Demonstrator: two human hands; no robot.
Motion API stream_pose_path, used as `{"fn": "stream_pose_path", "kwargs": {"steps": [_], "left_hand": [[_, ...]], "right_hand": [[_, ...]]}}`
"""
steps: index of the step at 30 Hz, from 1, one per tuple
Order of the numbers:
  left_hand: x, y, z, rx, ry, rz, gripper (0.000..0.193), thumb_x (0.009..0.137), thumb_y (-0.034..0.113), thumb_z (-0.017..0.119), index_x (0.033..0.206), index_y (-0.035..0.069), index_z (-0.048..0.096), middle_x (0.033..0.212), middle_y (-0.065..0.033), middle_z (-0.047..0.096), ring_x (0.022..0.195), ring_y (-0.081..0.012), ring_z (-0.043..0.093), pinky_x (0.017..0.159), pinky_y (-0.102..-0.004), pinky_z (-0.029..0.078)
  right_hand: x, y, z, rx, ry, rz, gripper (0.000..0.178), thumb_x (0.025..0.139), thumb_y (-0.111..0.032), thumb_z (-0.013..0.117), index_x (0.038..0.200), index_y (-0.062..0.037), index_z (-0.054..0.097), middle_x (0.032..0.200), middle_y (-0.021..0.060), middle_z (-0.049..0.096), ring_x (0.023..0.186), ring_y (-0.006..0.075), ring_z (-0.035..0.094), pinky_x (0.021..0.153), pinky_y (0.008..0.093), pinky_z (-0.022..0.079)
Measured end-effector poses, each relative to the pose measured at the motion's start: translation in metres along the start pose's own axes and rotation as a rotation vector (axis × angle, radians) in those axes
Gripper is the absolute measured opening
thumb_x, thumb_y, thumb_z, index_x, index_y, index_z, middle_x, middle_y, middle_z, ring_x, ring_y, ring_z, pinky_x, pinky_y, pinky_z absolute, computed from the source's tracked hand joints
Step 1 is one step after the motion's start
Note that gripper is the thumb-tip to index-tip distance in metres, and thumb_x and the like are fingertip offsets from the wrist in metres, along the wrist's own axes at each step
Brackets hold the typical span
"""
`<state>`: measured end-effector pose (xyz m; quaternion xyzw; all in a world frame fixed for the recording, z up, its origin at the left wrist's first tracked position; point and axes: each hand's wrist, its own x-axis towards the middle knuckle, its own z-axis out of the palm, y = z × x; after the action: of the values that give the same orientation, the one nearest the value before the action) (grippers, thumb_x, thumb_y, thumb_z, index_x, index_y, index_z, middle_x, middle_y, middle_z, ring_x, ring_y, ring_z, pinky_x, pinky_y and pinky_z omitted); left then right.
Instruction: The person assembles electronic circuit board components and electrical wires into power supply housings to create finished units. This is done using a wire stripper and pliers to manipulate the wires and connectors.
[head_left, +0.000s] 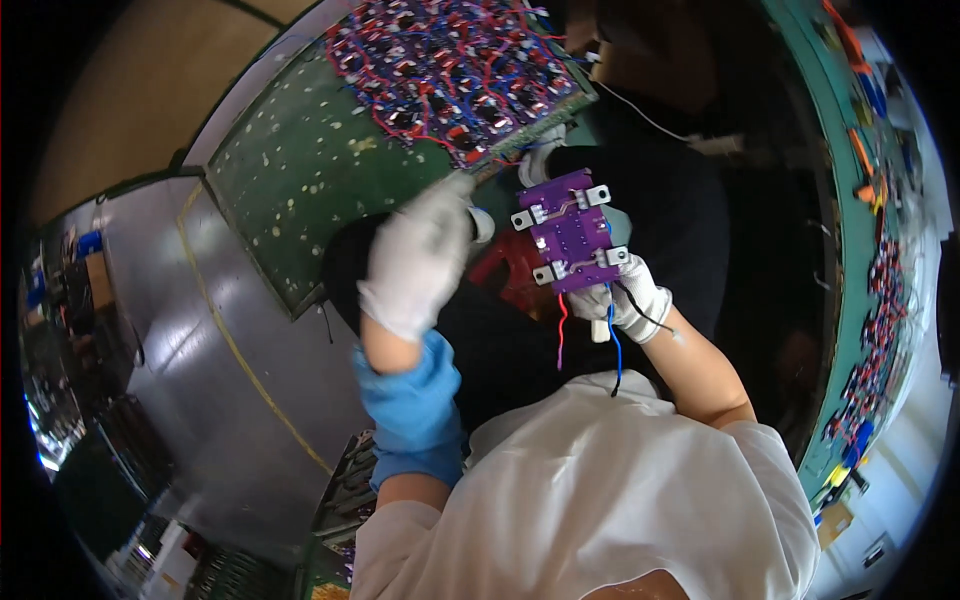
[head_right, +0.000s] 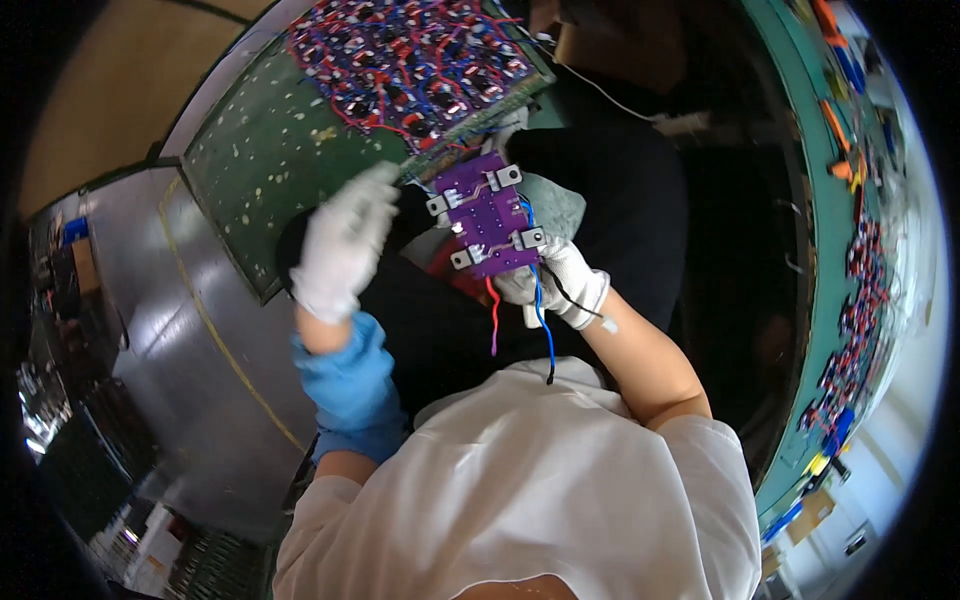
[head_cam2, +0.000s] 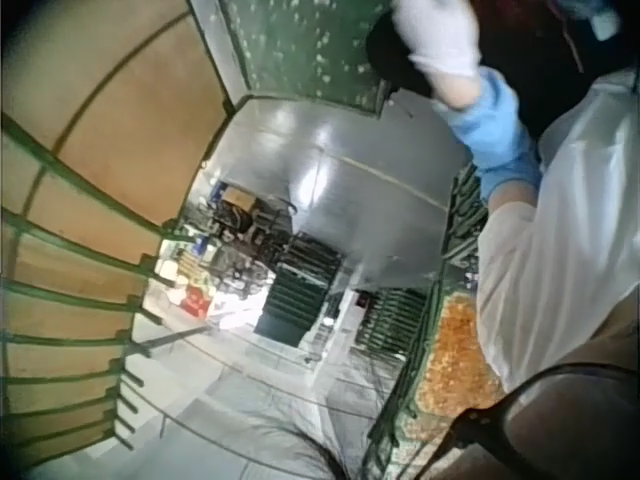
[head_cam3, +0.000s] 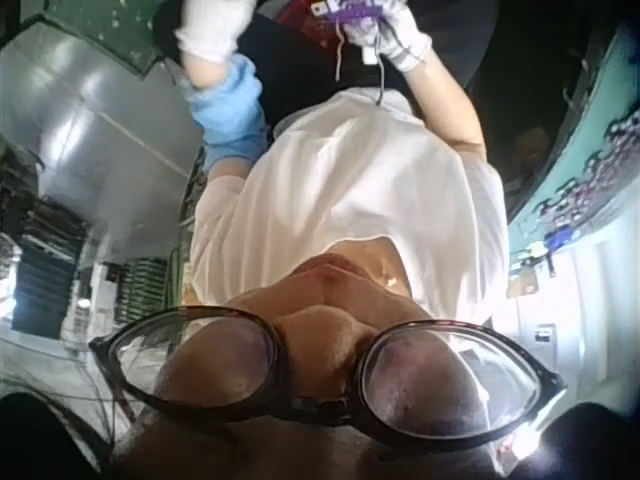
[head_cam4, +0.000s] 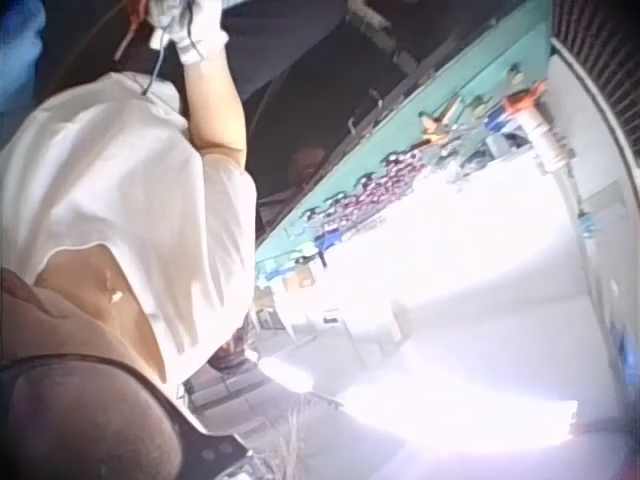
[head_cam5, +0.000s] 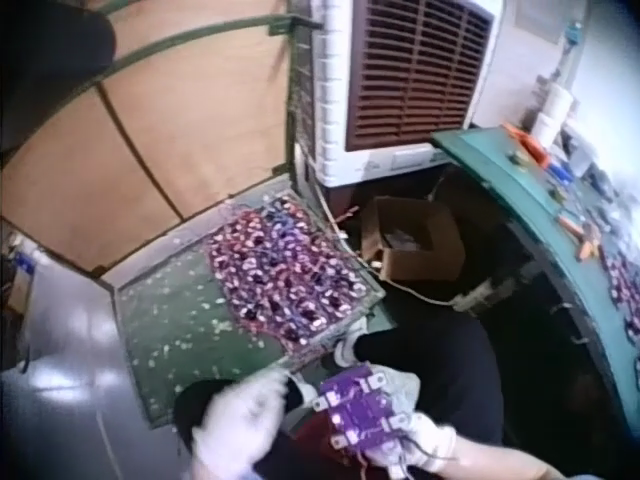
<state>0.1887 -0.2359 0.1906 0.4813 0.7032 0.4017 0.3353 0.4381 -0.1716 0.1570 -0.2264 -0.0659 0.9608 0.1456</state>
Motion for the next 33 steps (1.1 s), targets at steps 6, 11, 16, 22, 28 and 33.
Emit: {"fn": "stream_pose_path", "kwargs": {"steps": [6,11,16,22,28,33], "left_hand": [[0.076,-0.174,-0.092,0.081,0.735,-0.414,0.036,0.087,0.029,0.046,0.109,0.003,0.061,0.097,-0.0213,0.064,0.088,-0.0344,0.062,0.079,-0.0367,0.048],[0.089,-0.187,-0.076,0.054,0.342,-0.602,0.035,0.085,0.032,0.049,0.103,0.005,0.063,0.096,-0.0206,0.063,0.092,-0.0338,0.061,0.08,-0.037,0.047],[0.082,-0.194,-0.089,0.089,0.389,-0.5,0.035,0.085,0.032,0.049,0.104,0.005,0.062,0.096,-0.0209,0.063,0.093,-0.0352,0.061,0.081,-0.0389,0.047],[0.085,-0.196,-0.089,0.019,0.356,-0.481,0.039,0.086,0.034,0.051,0.106,0.001,0.061,0.095,-0.0212,0.064,0.093,-0.035,0.061,0.082,-0.038,0.047],[0.091,-0.181,-0.089,0.005,0.354,-0.506,0.038,0.086,0.033,0.052,0.105,0.001,0.061,0.093,-0.0202,0.065,0.091,-0.0332,0.063,0.08,-0.0367,0.048],[0.09,-0.183,-0.079,-0.043,0.329,-0.394,0.037,0.091,0.027,0.053,0.114,-0.002,0.056,0.078,-0.0018,0.059,0.067,-0.0077,0.055,0.057,-0.0216,0.044]], "right_hand": [[0.107,0.005,-0.014,-1.325,0.545,0.179,0.045,0.084,-0.042,0.059,0.099,0.0002,0.059,0.083,0.0112,0.062,0.074,0.0208,0.057,0.069,0.033,0.044],[0.208,0.032,-0.038,-1.601,0.633,0.106,0.048,0.075,-0.038,0.066,0.1,0.0029,0.059,0.091,0.024,0.063,0.089,0.0346,0.061,0.079,0.0388,0.045],[0.299,0.076,-0.03,-1.751,0.824,-0.036,0.039,0.075,-0.033,0.066,0.095,-0.001,0.055,0.088,0.0244,0.063,0.084,0.0378,0.062,0.075,0.0445,0.048],[0.328,0.079,-0.051,-1.884,1.0,0.039,0.04,0.079,-0.035,0.06,0.101,-0.0035,0.049,0.082,0.0216,0.064,0.079,0.0366,0.064,0.07,0.0448,0.049],[0.325,0.08,-0.056,-1.921,0.992,-0.042,0.041,0.079,-0.033,0.061,0.106,-0.0046,0.047,0.082,0.0195,0.064,0.077,0.036,0.063,0.068,0.0451,0.049],[0.332,0.08,-0.054,-1.843,1.024,-0.052,0.044,0.078,-0.033,0.062,0.109,-0.0059,0.046,0.084,0.0188,0.065,0.079,0.0361,0.063,0.069,0.0446,0.048]]}}
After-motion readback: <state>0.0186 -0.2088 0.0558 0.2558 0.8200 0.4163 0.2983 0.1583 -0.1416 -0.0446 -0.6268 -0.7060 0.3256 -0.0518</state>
